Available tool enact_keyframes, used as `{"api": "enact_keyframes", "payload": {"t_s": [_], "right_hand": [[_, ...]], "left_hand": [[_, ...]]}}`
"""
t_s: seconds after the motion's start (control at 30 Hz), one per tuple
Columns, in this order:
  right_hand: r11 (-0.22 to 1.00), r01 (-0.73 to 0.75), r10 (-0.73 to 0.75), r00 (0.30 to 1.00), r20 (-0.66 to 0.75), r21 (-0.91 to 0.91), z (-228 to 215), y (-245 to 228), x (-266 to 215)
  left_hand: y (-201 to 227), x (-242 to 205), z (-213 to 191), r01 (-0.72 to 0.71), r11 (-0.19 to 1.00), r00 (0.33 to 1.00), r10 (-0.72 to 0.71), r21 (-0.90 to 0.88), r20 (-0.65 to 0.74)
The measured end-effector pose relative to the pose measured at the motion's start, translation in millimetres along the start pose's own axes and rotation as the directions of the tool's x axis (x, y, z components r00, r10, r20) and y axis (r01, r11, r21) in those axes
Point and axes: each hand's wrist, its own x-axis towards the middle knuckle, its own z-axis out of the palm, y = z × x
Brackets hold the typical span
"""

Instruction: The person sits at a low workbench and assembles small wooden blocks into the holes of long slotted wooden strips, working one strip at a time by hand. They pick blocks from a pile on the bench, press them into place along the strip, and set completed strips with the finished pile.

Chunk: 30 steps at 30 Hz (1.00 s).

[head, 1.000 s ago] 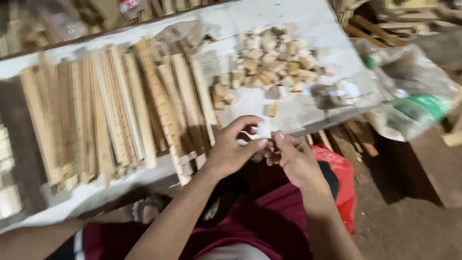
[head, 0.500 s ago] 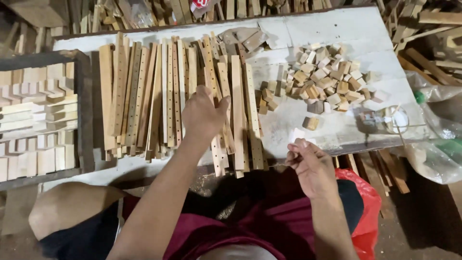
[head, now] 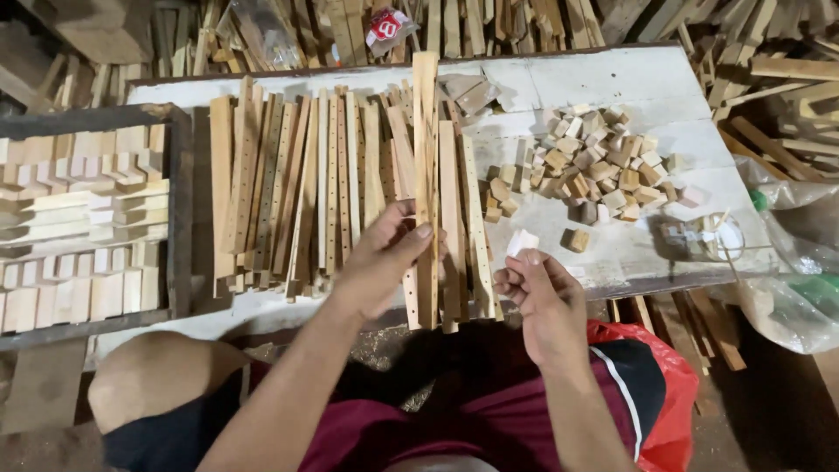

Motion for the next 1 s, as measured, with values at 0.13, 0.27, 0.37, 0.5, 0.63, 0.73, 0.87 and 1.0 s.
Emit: {"api": "enact_keyframes", "payload": {"t_s": [0.13, 0.27, 0.37, 0.5, 0.63, 0.73, 0.87, 1.0], "right_hand": [[0.998, 0.056, -0.057, 0.998, -0.038, -0.032, 34, -2, -15], [0.961, 0.144, -0.175, 0.977, -0.119, -0.235, 49, 19, -36], [0.878, 0.132, -0.192, 0.978, -0.085, -0.460, 57, 22, -49], [0.838, 0.056, -0.085, 0.996, -0.030, -0.542, 47, 38, -51], [0.778, -0.185, 0.168, 0.982, -0.085, -0.600, 35, 20, -49], [0.663, 0.195, -0.173, 0.979, 0.106, -0.723, 26, 16, -41], [0.796, 0.252, -0.308, 0.951, -0.009, -0.549, 46, 2, -52], [0.874, 0.317, -0.305, 0.948, 0.090, -0.368, 63, 7, -57]], "left_hand": [[-21, -1, 4, -0.040, 0.995, 0.999, 0.042, -0.093, 0.020], [-59, 9, 0, -0.201, 0.800, 0.941, 0.318, -0.565, 0.114], [-73, 8, -5, -0.168, 0.704, 0.911, 0.378, -0.690, 0.163], [-44, -15, -21, -0.153, 0.695, 0.840, 0.467, -0.702, 0.278], [-14, -23, -45, -0.067, 0.711, 0.864, 0.393, -0.700, 0.316], [2, -34, -37, 0.075, 0.967, 0.997, -0.071, -0.242, 0.026], [-43, -25, -37, -0.195, 0.981, 0.980, 0.195, 0.013, -0.035], [-54, -22, -38, -0.382, 0.917, 0.922, 0.386, -0.112, 0.023]]}}
